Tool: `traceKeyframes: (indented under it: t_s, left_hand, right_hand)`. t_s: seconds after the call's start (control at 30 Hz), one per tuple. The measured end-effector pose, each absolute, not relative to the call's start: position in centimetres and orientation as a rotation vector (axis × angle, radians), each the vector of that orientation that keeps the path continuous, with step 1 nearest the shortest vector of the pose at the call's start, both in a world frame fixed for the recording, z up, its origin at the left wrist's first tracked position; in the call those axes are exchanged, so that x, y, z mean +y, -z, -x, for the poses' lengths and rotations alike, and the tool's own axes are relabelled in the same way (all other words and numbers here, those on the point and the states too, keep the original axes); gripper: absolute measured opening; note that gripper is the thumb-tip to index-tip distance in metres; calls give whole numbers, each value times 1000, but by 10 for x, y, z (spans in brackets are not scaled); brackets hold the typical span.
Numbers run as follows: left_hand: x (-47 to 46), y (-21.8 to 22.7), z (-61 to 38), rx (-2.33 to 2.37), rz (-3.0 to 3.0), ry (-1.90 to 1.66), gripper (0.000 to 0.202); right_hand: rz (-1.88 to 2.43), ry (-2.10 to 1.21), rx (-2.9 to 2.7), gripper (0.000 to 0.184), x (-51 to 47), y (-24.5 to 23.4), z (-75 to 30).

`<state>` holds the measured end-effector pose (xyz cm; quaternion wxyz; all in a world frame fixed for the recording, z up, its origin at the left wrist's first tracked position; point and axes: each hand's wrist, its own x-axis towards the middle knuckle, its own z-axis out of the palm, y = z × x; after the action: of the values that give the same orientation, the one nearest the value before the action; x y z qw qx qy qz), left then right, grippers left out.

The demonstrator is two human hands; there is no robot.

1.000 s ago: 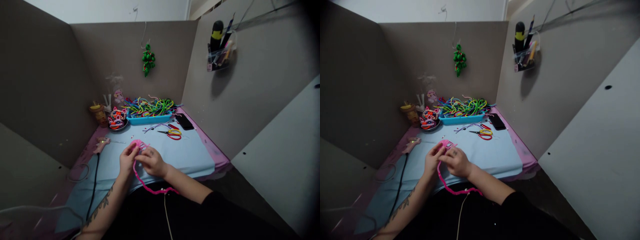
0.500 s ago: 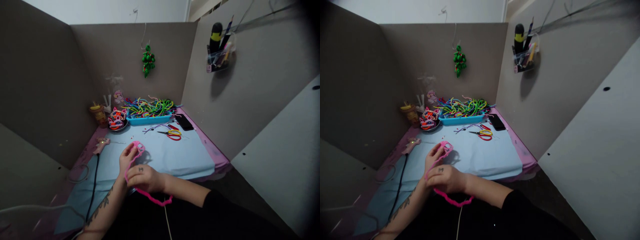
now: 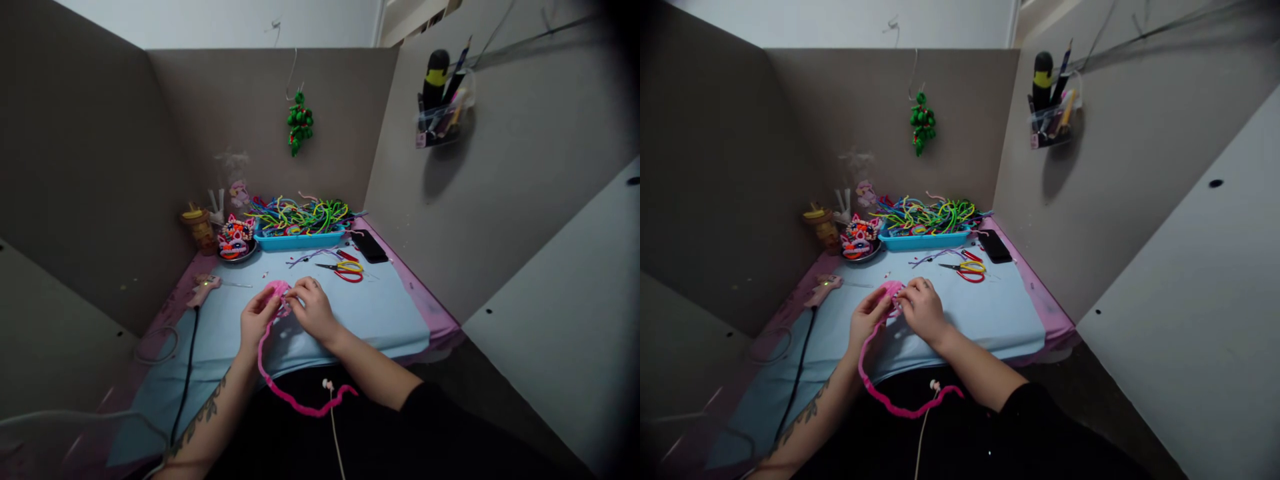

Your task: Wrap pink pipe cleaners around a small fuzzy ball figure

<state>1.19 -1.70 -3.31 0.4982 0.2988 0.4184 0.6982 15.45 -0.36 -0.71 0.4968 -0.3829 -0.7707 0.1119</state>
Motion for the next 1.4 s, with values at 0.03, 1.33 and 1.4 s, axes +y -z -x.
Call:
traceKeyframes:
  t_s: [0.03,1.33,1.4]
  left_hand:
    - [-17,33,-12,1025,-735,-1673,51]
    - [-22,30,-17,996,-735,-1682,53]
    - [-20,34,-15,1006,-763,-1678,51]
  right_hand:
    - [937,-259,-1876,12,-2,8,-154]
    - [914,-291,-1617,9,-12,20,-139]
    - [932,-332,-1559,7,-12,22,-138]
